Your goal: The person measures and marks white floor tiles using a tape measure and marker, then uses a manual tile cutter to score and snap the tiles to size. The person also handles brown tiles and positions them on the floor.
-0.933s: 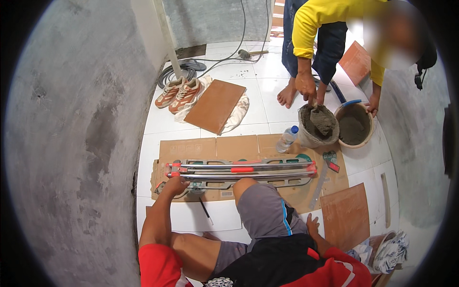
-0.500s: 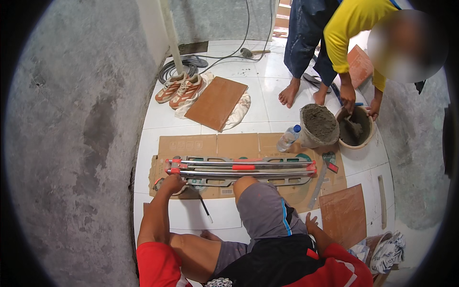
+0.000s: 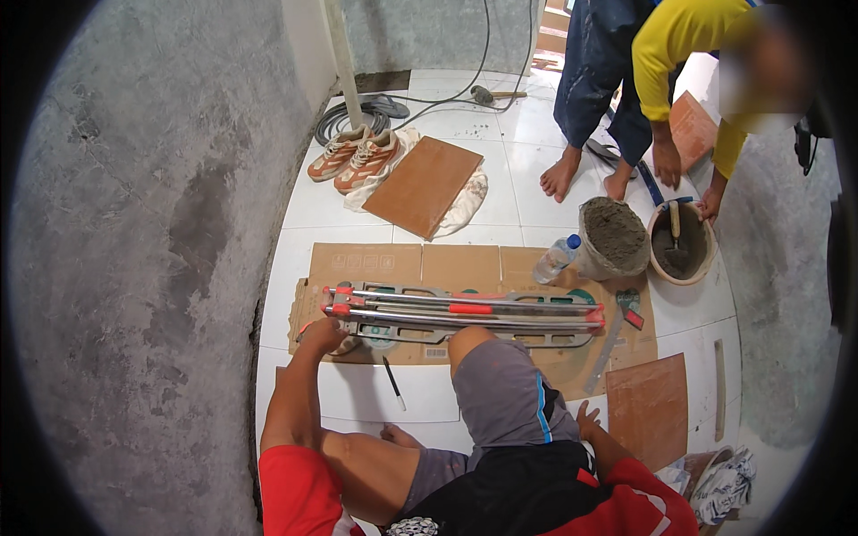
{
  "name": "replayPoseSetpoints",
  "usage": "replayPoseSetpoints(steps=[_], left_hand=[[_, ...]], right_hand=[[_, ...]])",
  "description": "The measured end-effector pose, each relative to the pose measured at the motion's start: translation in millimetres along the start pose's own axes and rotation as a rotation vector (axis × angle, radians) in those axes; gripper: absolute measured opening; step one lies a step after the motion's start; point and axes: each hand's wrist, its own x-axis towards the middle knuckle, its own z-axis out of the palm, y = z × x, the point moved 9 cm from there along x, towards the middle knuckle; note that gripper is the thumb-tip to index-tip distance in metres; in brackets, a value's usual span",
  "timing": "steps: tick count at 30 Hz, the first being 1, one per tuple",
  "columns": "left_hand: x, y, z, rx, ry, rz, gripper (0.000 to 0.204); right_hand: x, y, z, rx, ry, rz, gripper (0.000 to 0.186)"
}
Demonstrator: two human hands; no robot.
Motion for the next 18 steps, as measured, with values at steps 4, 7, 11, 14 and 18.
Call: replayPoseSetpoints(steps=[4,7,11,14,18], left_hand=[[2,-24,4,-0.066,-0.041,-0.166,0.038],[-6,-30,-1,-0.111,-0.038,-0.215,0.037],[-28,-47,-8,-0.121,-0.008,-0.244,0.039],[-18,-37,-1,-0.127,-0.016,-0.207,0.043],[-25,-28,-4,-0.14,-0.054,-0.229,0.046]], right_hand=[[11,9,3,0.074,0.052,0.024,0.108],[20,13,8,0.156,0.117,0.047,0.108],[24,2,21,0.194,0.152,0.045,0.111],[72,40,17,0.188,0.297,0.043,0.113],[65,28,29,0.226,0.307,0.046,0.115]])
